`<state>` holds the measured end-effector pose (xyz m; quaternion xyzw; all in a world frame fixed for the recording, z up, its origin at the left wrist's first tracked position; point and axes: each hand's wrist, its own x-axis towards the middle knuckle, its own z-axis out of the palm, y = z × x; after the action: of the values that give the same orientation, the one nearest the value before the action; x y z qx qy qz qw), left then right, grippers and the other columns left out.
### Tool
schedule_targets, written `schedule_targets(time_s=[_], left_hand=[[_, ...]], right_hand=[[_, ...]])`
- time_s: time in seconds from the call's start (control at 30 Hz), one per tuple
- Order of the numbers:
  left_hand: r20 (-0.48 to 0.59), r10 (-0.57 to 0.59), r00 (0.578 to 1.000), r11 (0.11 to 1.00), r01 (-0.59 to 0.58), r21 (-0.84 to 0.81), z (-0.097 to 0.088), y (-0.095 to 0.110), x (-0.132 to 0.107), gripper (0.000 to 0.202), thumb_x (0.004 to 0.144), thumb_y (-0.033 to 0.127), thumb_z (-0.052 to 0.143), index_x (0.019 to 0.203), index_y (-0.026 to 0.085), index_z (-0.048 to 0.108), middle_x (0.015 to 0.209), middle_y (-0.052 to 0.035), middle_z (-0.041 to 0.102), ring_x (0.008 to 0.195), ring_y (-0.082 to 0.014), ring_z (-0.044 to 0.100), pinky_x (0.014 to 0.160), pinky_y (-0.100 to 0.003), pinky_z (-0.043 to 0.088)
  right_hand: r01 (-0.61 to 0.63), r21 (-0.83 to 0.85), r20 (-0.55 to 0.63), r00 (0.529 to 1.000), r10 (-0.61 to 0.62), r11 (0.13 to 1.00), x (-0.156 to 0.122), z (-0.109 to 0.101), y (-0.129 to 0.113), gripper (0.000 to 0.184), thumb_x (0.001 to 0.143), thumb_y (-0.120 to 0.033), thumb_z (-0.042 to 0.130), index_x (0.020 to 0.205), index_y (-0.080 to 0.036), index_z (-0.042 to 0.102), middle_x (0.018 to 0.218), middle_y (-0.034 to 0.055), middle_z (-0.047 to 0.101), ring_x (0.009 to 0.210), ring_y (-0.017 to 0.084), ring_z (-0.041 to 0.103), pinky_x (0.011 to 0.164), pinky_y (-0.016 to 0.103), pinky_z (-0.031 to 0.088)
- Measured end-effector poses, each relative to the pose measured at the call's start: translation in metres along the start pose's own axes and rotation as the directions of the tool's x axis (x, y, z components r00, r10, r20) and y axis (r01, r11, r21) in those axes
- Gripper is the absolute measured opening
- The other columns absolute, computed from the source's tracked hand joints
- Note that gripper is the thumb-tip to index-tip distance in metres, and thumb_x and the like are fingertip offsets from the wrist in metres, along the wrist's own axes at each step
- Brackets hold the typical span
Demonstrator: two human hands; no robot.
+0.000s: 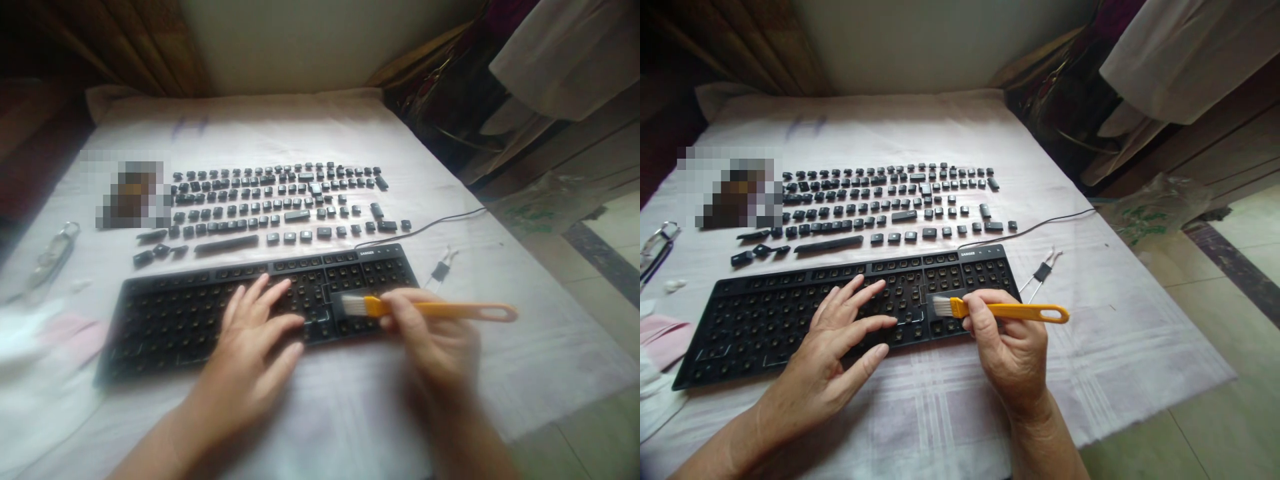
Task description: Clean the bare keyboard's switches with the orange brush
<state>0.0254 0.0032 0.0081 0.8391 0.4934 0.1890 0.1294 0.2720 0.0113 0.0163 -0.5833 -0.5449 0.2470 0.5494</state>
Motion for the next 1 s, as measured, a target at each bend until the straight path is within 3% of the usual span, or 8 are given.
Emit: schedule_targets(time_s=[0.2, 1.0], left_hand=[[-0.03, 0.022, 0.999, 0.999, -0.021, 0.035, 0.0011, 0.0002, -0.003, 0.032, 0.097, 0.028, 0.053, 0.126, 0.026, 0.066, 0.159, -0.0098, 0.047, 0.155, -0.0332, 0.029, 0.122, -0.069, 0.024], [0.001, -0.034, 0.999, 0.997, 0.034, -0.063, -0.0019, -0.0021, -0.0013, 0.027, 0.099, 0.029, 0.051, 0.119, 0.03, 0.068, 0.157, -0.0062, 0.05, 0.154, -0.031, 0.033, 0.122, -0.068, 0.024]], right_hand=[[0.043, -0.018, 0.02, 0.999, -0.043, 0.999, 0.0013, -0.0016, 0.0023, 0.013, 0.094, -0.022, 0.068, 0.084, -0.021, 0.075, 0.058, -0.003, 0.07, 0.048, 0.012, 0.066, 0.05, 0.019, 0.056], [0.071, -0.074, 0.05, 0.996, -0.067, 0.995, 0.0028, -0.0003, 0.0029, 0.017, 0.094, -0.026, 0.067, 0.08, -0.02, 0.074, 0.058, -0.0008, 0.07, 0.05, 0.015, 0.067, 0.053, 0.025, 0.057]])
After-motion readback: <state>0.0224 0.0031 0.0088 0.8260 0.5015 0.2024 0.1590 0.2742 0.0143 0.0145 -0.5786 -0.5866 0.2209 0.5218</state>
